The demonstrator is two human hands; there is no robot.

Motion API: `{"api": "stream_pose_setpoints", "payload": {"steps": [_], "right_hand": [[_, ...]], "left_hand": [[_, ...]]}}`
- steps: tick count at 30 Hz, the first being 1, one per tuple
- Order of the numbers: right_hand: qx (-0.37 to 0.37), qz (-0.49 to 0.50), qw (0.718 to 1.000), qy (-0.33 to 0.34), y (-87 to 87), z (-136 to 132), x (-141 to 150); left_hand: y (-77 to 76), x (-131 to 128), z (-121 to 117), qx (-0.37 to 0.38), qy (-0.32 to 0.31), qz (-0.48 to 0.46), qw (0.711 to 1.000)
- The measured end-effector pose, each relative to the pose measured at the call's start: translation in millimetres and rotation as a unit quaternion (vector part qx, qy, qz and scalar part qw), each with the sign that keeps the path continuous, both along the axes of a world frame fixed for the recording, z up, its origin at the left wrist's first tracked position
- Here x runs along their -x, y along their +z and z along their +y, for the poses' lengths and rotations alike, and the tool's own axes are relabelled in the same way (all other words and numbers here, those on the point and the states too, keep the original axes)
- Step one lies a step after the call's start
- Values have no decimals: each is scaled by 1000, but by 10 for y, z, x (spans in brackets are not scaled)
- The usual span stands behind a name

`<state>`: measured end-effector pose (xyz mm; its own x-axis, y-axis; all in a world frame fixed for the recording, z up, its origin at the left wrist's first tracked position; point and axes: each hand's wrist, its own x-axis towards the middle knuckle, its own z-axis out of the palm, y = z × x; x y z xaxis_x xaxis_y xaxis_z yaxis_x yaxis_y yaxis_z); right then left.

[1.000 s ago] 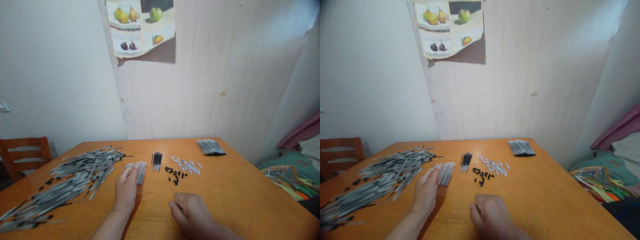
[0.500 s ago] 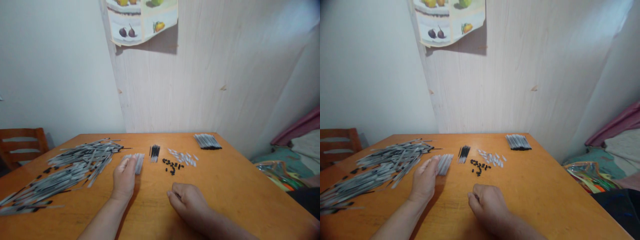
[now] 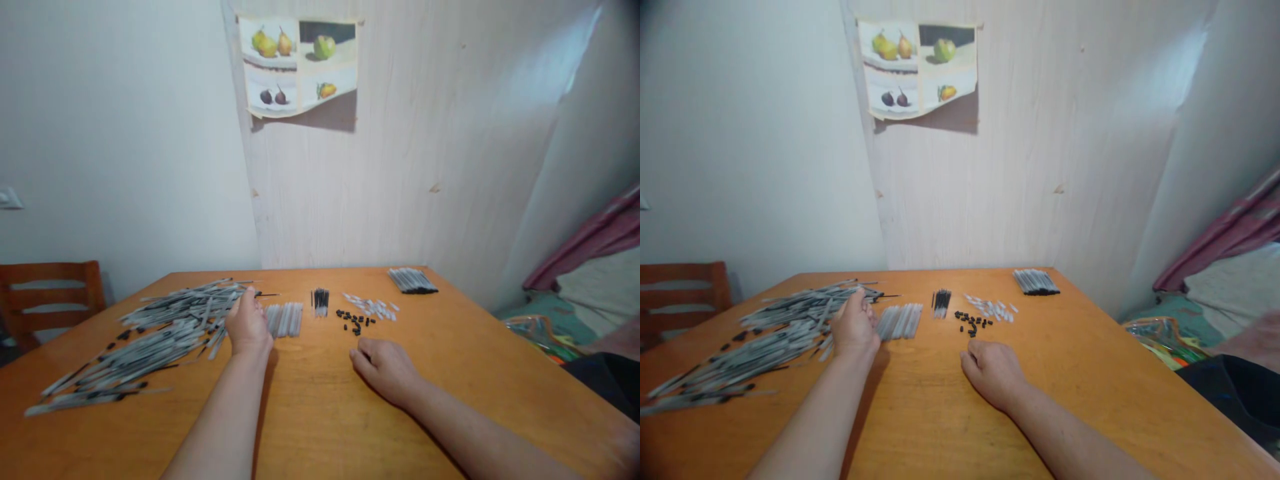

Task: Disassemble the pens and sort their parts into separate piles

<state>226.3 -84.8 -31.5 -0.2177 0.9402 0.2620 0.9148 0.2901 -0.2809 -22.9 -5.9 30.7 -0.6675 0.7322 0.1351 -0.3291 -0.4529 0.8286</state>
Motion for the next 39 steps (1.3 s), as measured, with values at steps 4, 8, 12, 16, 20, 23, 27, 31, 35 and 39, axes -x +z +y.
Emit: {"api": "stream_pose_setpoints", "payload": {"steps": [4,8,12,16,20,23,27,31,35,39], "right_hand": [[1,-9,1000,-4,-1,10,1],[-1,-10,1000,-4,-2,17,9],[-1,-10,1000,-5,1,21,17],[4,-14,1000,-13,0,26,21],[9,-16,1000,-13,1,29,27],[5,-15,1000,-12,8,28,33],[3,-14,1000,-9,17,26,34],[5,-12,1000,-7,13,26,24],[0,-7,1000,-3,15,20,15],[2,0,1000,-2,14,19,8]], "left_hand": [[0,70,48,-4,7,-28,1000],[-1,51,48,5,4,-17,1000],[1,17,37,9,2,-3,1000],[7,6,23,13,-2,1,1000],[7,7,18,21,1,9,1000],[-4,11,25,26,-1,10,1000],[-15,18,37,25,-3,11,1000],[-18,45,52,19,-8,7,1000],[-23,94,82,9,-5,-6,1000],[-6,128,84,8,-3,-19,1000]]}}
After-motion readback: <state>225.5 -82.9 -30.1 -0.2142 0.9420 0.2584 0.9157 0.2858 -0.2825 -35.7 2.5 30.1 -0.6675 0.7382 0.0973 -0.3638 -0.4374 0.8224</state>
